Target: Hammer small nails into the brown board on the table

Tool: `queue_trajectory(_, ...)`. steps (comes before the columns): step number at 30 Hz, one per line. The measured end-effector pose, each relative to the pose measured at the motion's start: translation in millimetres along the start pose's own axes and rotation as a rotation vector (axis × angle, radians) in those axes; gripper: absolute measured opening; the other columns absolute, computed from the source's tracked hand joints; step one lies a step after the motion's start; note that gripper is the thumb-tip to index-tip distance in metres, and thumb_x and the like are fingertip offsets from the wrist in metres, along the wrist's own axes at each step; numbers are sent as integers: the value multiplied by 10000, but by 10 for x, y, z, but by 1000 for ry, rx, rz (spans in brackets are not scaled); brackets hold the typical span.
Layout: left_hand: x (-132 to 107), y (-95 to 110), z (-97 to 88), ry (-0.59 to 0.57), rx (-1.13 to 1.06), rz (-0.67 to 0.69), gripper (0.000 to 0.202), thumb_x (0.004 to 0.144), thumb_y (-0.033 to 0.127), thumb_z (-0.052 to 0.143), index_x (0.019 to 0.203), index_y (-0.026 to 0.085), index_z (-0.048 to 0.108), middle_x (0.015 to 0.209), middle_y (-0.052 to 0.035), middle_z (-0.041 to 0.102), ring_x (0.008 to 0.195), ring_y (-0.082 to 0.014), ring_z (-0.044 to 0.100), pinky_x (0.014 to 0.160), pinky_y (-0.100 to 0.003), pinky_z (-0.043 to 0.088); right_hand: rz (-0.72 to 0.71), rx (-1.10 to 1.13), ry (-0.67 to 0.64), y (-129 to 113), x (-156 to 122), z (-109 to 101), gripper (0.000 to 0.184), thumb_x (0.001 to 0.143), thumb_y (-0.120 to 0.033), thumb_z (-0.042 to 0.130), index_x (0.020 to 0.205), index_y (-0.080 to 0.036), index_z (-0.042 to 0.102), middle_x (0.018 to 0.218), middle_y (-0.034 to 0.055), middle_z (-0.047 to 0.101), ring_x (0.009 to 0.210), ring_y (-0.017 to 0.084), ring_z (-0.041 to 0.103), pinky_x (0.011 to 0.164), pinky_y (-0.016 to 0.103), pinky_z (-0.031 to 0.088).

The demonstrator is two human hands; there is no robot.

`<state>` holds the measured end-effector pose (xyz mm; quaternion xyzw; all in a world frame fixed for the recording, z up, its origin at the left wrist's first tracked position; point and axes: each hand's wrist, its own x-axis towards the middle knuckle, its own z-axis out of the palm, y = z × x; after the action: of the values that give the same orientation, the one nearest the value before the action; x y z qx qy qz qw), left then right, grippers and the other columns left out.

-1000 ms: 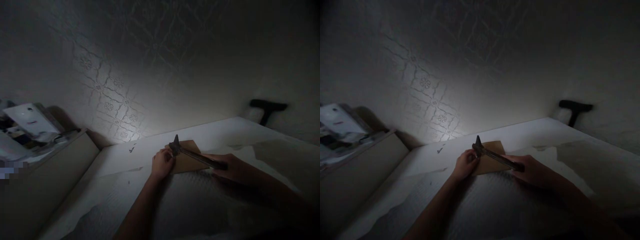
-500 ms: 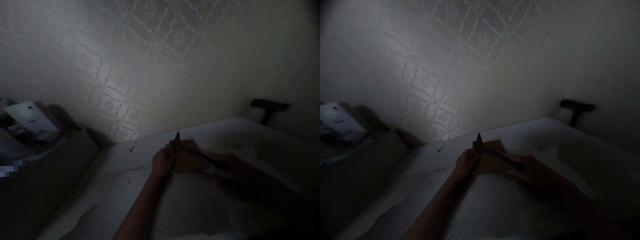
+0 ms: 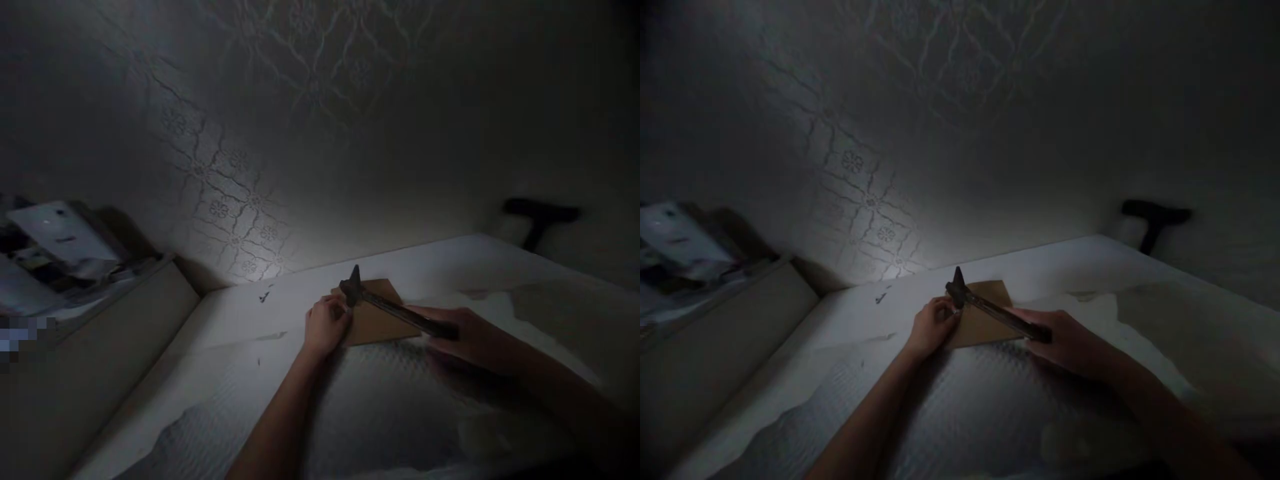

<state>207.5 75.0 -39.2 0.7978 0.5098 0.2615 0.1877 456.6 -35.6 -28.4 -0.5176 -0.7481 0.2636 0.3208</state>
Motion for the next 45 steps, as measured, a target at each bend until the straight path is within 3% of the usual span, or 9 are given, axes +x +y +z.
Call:
queue_trajectory(15,-5,-2,-1,6,-20,-14,87,783,239,616,847,215,670,1145,-39,648,1076,-201,588,961,-331,430,13,33,-33,-93,-10,-17,562,803,-266,561,1360,-238,492,1275,44,610,1113,266,594,973,400,444)
queue_trajectory(19,-2,-8,1,6,-15,-9,93,783,246,619,852,210,668,1165,-42,640,1086,-201,583,966,-323,426,18,12,-18,-74,-3,-25,554,797,-277,572,1347,-256,508,1199,23,661,1028,262,638,898,365,490)
queue_trajectory(26,7,-5,4,-3,-1,-17,107,785,257,613,861,212,673,1150,-48,645,1086,-209,581,960,-333,429,14,17,-56,-29,0,-22,565,827,-284,547,1381,-208,466,1296,63,593,1127,276,579,996,409,415)
queue_trajectory(45,14,-23,3,9,-17,4,81,764,206,621,831,202,667,1124,-40,660,1061,-194,601,949,-305,440,27,43,-23,-61,-16,-11,540,796,-262,563,1335,-276,523,1213,12,652,1045,263,633,911,369,490)
